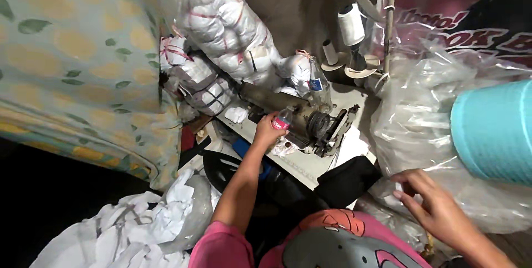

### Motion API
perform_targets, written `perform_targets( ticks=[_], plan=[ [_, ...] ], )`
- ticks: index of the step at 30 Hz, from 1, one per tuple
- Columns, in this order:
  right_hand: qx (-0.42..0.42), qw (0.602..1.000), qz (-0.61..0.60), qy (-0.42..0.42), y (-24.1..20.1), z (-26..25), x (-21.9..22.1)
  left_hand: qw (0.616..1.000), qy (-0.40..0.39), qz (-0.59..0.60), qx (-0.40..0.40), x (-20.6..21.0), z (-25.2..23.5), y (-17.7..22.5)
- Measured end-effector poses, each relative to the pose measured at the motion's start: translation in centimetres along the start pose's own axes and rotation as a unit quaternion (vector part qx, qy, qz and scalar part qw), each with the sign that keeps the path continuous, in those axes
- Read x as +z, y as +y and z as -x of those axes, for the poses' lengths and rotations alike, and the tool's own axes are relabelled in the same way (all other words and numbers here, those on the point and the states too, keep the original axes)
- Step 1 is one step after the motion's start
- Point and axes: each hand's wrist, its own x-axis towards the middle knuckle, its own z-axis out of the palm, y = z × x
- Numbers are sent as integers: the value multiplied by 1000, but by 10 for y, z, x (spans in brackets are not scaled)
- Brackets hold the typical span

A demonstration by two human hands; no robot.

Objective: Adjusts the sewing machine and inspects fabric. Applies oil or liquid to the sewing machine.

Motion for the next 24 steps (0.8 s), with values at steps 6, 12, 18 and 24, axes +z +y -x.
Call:
perform_targets(
  ticks=[6,12,18,24],
  plan=[
    [124,983,46,-126,23,47,30,996,20,-79,22,0,-7,6],
    [194,967,52,-158,41,67,33,993,21,-116,24,0,-10,5],
    [203,965,71,-150,51,70,31,991,21,-131,23,3,-14,3],
    [207,963,77,-151,53,71,30,990,19,-140,17,2,-14,4]
  ],
)
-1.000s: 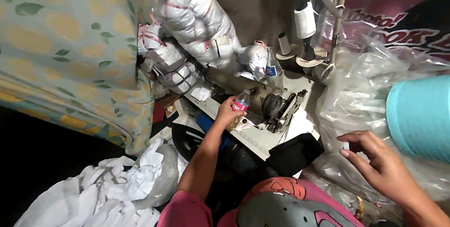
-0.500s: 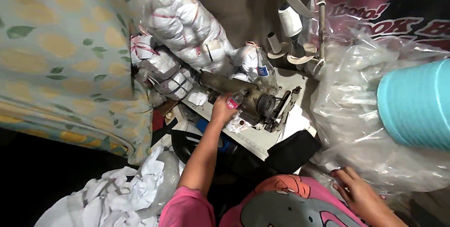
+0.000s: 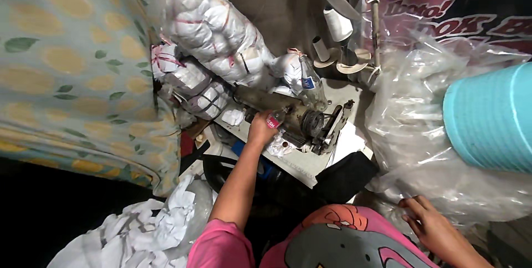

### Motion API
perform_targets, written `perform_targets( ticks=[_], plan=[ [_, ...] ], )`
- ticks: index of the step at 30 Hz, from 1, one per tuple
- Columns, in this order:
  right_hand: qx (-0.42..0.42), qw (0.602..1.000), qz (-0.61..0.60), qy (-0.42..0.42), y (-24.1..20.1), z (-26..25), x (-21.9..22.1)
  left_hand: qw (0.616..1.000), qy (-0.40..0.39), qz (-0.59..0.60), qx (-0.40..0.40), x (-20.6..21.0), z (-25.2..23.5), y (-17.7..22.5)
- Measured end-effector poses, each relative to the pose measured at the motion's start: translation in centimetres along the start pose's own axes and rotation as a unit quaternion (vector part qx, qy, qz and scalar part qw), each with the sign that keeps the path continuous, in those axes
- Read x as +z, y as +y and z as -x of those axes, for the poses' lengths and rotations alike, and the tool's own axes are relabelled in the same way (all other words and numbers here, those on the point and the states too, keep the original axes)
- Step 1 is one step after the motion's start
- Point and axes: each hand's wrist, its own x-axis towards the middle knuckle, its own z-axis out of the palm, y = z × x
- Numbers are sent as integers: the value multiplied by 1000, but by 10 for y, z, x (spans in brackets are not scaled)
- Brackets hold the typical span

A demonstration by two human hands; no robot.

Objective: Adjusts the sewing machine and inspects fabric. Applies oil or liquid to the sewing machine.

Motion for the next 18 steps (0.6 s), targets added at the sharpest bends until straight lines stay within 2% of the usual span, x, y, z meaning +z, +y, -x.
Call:
perform_targets(
  ticks=[18],
  plan=[
    [-7,1000,4,18,7,-2,4,999,-2,-47,6,-1,-5,4]
  ],
)
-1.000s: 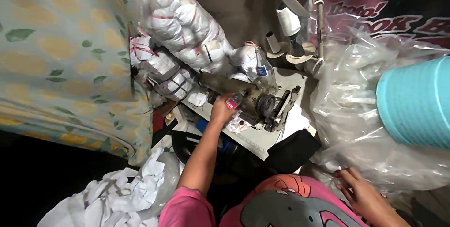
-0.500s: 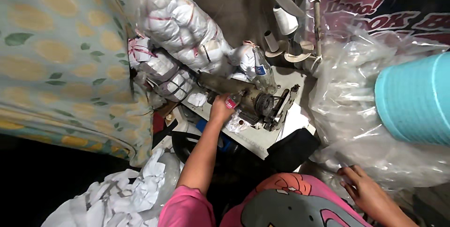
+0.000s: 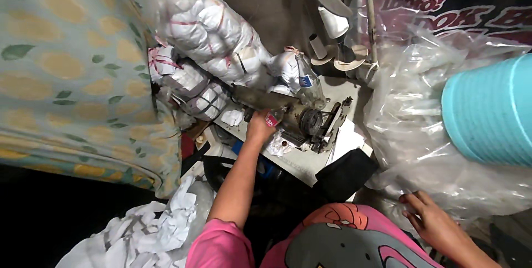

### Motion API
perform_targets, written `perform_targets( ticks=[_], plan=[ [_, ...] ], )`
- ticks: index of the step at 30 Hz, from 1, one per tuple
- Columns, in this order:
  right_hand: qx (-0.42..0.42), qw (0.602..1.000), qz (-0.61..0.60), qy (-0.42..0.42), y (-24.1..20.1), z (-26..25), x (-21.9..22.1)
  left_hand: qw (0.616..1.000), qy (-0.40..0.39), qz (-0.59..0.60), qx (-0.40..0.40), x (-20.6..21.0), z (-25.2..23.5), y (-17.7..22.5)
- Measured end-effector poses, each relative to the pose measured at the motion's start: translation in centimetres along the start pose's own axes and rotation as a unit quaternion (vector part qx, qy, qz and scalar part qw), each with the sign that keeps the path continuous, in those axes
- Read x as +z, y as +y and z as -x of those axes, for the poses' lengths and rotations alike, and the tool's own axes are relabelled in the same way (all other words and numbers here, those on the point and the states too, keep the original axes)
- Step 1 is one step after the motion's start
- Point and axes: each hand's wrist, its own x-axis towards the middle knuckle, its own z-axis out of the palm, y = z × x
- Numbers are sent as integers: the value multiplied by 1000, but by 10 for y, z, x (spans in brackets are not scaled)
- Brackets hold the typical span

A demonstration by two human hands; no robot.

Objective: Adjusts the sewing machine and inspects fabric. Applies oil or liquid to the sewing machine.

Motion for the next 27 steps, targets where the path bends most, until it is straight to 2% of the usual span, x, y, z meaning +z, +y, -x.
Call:
perform_targets(
  ticks=[27],
  plan=[
    [11,1000,7,-3,2,-4,5,999,1,-37,13,-4,-7,0]
  ],
)
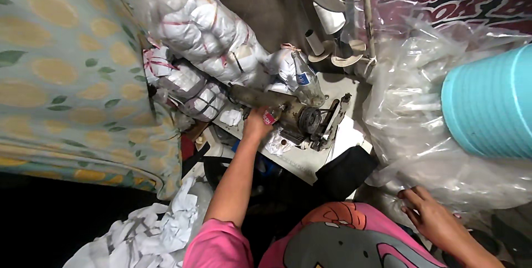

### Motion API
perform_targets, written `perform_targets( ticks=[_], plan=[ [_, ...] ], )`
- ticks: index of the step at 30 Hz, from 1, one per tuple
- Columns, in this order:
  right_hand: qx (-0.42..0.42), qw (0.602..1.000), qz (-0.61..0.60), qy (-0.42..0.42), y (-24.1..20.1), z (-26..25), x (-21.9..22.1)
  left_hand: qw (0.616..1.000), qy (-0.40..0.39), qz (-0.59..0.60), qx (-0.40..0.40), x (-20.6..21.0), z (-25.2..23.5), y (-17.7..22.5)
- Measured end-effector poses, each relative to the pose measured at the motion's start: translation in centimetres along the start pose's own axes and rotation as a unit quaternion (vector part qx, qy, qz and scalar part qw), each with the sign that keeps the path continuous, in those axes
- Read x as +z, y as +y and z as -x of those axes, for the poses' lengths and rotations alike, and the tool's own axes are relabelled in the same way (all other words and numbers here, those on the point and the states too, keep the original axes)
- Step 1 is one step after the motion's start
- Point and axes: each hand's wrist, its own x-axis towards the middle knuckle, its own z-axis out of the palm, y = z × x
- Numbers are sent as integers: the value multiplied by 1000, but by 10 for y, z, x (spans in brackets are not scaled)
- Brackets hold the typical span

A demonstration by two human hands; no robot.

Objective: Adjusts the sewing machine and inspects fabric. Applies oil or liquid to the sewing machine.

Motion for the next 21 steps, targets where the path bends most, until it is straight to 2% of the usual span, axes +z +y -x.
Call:
perform_targets(
  ticks=[21],
  plan=[
    [5,1000,5,-7,-1,2,0,1000,5,-19,2,-1,0,1]
  ],
)
